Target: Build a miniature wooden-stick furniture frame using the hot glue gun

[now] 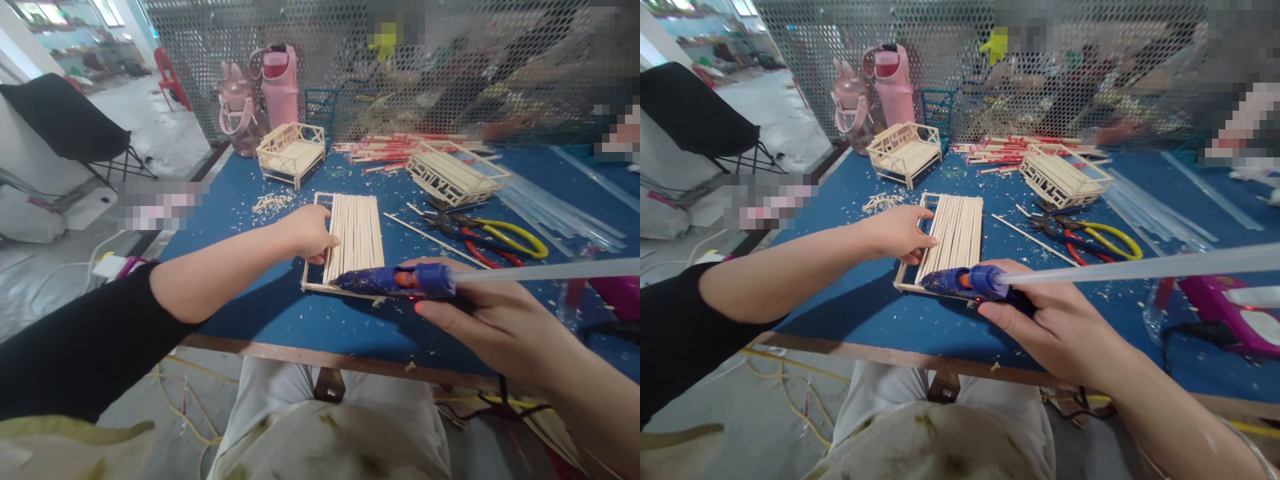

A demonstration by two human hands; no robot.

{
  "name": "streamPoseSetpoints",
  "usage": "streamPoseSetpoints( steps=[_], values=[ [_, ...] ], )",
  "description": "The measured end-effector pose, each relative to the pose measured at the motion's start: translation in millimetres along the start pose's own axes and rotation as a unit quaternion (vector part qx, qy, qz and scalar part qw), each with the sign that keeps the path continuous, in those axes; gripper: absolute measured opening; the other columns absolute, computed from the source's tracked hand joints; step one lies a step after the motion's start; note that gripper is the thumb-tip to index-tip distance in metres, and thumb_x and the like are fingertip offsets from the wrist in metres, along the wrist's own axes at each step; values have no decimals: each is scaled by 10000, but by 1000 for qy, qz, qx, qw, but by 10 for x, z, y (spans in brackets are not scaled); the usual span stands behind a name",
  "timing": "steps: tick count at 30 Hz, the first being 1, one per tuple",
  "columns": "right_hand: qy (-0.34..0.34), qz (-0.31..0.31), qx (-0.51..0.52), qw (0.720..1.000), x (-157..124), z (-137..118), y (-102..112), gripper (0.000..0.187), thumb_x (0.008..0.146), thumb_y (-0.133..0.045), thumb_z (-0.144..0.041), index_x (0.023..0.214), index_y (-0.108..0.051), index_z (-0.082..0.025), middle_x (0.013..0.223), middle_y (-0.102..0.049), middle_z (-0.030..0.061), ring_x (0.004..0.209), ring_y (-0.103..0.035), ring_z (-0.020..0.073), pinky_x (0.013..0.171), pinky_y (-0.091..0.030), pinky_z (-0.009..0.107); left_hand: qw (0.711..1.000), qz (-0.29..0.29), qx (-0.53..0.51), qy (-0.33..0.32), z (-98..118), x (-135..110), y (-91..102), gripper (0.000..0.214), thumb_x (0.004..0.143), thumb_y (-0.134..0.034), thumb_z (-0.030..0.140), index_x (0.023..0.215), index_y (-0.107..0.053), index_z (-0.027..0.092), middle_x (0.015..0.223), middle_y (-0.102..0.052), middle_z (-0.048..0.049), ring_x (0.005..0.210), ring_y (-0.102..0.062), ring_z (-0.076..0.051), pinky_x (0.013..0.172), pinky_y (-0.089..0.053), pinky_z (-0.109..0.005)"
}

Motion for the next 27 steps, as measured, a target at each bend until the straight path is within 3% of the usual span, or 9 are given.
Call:
streamPoseSetpoints(
  steps=[5,12,21,27],
  values=[
    [-24,16,-10,1000,-2,43,40,358,848,-509,-476,999,-734,-242,1044,-742,48,983,-698,247,891,-558,392,999,10,41,19,-25,2,31,411,634,-652,-73,996,-715,110,771,-726,-117,756,-733,-309,580,-594,-367],
    [-21,9,-53,998,10,51,-20,386,861,-477,-503,998,-739,-255,1059,-739,58,1005,-690,281,889,-558,451,998,23,56,35,-46,46,47,412,649,-600,-66,997,-717,121,893,-739,-164,776,-732,-316,558,-593,-352],
    [14,-25,-17,999,65,-45,-108,333,877,-495,-366,1066,-718,-206,1096,-729,47,1016,-688,244,917,-544,354,994,-36,103,8,-27,84,-9,348,559,-582,-93,773,-719,145,534,-641,-50,455,-625,-202,461,-530,-302],
    [10,-25,-39,999,67,-78,-54,345,888,-474,-412,1039,-730,-236,1041,-745,43,939,-708,248,862,-566,349,994,-50,96,-18,0,69,-25,358,523,-593,-72,762,-714,165,488,-615,-23,447,-601,-187,477,-531,-307]
  ],
)
Point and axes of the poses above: each hand's wrist, its own x-axis towards the middle knuckle, its own y-axis out of the back of the hand, z = x × y, the point moved 6 cm from there along x, towards the middle knuckle
